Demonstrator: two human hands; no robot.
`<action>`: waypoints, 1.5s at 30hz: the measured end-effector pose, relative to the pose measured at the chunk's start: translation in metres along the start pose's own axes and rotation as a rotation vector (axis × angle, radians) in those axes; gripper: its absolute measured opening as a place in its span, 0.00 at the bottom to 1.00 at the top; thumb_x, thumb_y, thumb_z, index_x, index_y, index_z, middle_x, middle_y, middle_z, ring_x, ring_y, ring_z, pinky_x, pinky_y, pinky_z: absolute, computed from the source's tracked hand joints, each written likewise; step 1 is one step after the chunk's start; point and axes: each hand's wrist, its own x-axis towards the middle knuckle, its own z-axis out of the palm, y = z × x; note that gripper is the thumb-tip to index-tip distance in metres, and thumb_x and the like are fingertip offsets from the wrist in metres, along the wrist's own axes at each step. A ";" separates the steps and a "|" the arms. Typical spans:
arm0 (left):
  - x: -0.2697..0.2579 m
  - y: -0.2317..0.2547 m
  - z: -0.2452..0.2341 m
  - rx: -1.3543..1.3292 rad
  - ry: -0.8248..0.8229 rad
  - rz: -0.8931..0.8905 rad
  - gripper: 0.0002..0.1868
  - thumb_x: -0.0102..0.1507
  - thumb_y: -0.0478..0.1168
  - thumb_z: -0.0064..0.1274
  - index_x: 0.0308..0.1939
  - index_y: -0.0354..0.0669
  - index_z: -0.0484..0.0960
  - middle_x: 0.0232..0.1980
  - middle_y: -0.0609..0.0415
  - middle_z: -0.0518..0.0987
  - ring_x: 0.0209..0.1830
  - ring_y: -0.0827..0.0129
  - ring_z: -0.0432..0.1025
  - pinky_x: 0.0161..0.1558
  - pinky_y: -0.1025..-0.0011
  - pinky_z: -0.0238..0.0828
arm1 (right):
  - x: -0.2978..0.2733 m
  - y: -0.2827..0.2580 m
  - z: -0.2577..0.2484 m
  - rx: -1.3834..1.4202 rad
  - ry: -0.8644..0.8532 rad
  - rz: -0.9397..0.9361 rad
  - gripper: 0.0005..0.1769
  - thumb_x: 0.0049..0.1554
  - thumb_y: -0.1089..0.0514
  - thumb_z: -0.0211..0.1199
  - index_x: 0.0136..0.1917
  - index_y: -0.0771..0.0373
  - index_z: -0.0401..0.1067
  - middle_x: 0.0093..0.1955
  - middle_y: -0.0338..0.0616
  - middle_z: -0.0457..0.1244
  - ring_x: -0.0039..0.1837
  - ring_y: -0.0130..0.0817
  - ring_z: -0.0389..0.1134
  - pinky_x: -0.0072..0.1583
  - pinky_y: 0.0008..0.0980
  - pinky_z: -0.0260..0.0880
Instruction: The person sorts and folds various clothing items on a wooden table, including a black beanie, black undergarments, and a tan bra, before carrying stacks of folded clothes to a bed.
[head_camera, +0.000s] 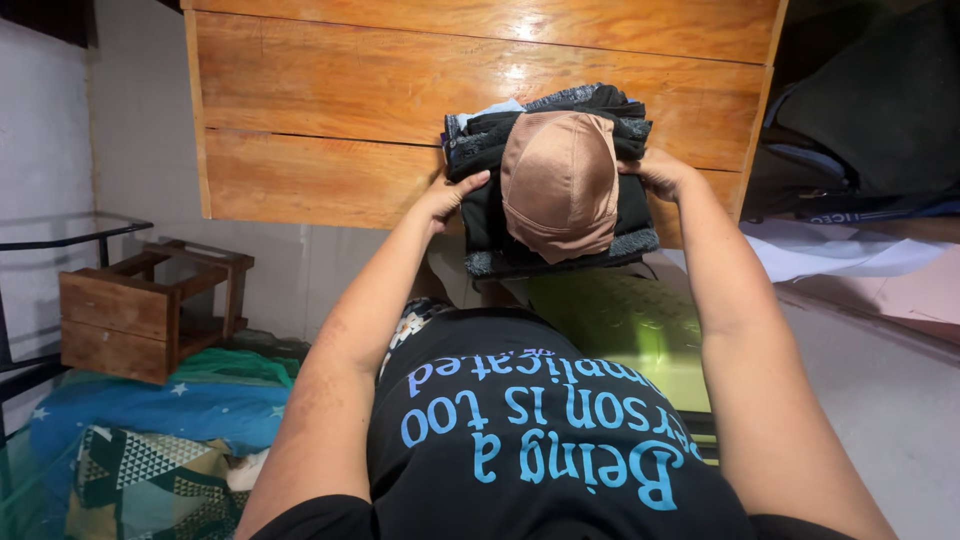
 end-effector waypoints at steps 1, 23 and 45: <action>0.003 -0.003 -0.004 0.003 -0.018 -0.009 0.53 0.45 0.58 0.72 0.69 0.43 0.69 0.64 0.47 0.78 0.68 0.56 0.70 0.64 0.53 0.71 | 0.001 0.001 0.001 0.003 0.003 0.001 0.37 0.47 0.46 0.77 0.67 0.58 0.71 0.59 0.38 0.69 0.59 0.30 0.70 0.60 0.32 0.70; 0.047 0.018 -0.009 0.220 -0.260 -0.098 0.51 0.50 0.67 0.66 0.70 0.49 0.69 0.63 0.54 0.79 0.63 0.61 0.73 0.62 0.56 0.69 | -0.083 0.027 0.054 0.411 0.260 -0.170 0.40 0.47 0.46 0.77 0.68 0.61 0.68 0.64 0.44 0.68 0.64 0.36 0.70 0.65 0.39 0.71; -0.150 -0.026 0.194 1.088 -1.181 -0.299 0.53 0.55 0.68 0.60 0.76 0.45 0.60 0.72 0.48 0.72 0.74 0.59 0.65 0.72 0.61 0.58 | -0.416 0.269 0.433 1.171 1.214 -0.523 0.37 0.57 0.41 0.71 0.67 0.69 0.68 0.61 0.50 0.69 0.58 0.39 0.73 0.61 0.40 0.75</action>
